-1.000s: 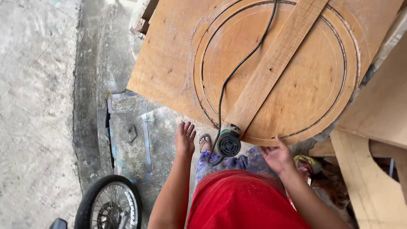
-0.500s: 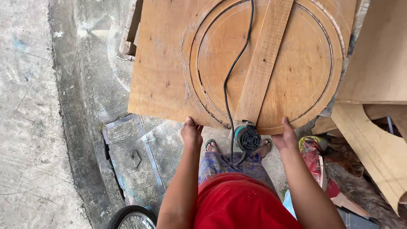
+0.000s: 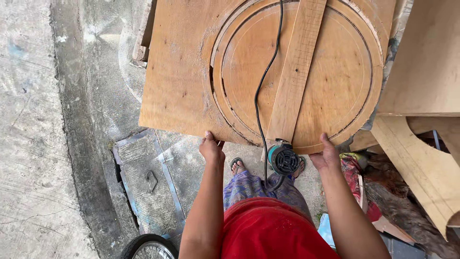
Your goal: The person uses a router attached to a wooden compass jig to cut a circular groove in a piece of plywood. The person holds the router and guides it along the circular path, then uses a drill to secure the jig to the center point.
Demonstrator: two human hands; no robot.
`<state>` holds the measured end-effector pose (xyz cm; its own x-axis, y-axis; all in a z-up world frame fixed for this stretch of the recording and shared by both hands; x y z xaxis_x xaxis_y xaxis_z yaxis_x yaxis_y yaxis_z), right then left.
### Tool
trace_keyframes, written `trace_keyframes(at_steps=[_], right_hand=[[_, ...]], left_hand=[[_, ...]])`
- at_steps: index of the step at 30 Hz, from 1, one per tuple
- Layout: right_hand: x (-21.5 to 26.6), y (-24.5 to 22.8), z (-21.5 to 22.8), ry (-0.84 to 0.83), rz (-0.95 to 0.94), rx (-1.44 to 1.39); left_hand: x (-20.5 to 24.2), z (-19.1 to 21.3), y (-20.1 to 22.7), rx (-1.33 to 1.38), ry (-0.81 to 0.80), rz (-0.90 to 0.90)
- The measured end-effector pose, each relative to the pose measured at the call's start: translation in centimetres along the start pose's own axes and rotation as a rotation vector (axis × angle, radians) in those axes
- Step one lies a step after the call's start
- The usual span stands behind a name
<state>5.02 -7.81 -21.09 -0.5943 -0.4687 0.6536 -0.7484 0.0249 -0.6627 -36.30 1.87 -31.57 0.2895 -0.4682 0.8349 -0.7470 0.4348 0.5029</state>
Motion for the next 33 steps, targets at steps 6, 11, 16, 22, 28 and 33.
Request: trace_keyframes(at_steps=[6,11,16,22,28,33], right_hand=[[0.1,0.2,-0.1,0.035,-0.013,-0.037],[0.6,-0.5,0.6,0.050,-0.015,-0.017],[0.2,-0.5,0.3,0.032,0.011,-0.012],[-0.2,0.4,1.2,0.036,0.124,-0.010],[0.2,0.5,1.1,0.001,0.018,-0.033],[-2.8,1.0,3.1,-0.046,-0.033,0.014]], left_hand=[[3.0,-1.2,1.3,-0.018,0.008,-0.048],[1.5,0.1,-0.6,-0.023,0.018,-0.075],[2.4,-0.4,-0.5,-0.027,-0.019,-0.065],[5.7,-1.3,0.7,0.017,-0.107,0.021],[13.0,-4.1,-3.1,-0.157,-0.279,0.369],[10.0,-4.1,-5.3,-0.088,-0.278,0.421]])
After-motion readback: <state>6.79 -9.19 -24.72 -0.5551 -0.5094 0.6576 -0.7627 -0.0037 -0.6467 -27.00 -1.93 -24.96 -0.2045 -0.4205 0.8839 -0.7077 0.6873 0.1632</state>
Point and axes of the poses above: each hand's wrist, its own x-axis away from the middle knuckle, its own z-axis out of the back of the hand, y = z × x, the point moved 7 cm from there along -x, towards the middle knuckle, and after that the axes turned 13 degrees about z, right-handed, at the moved point
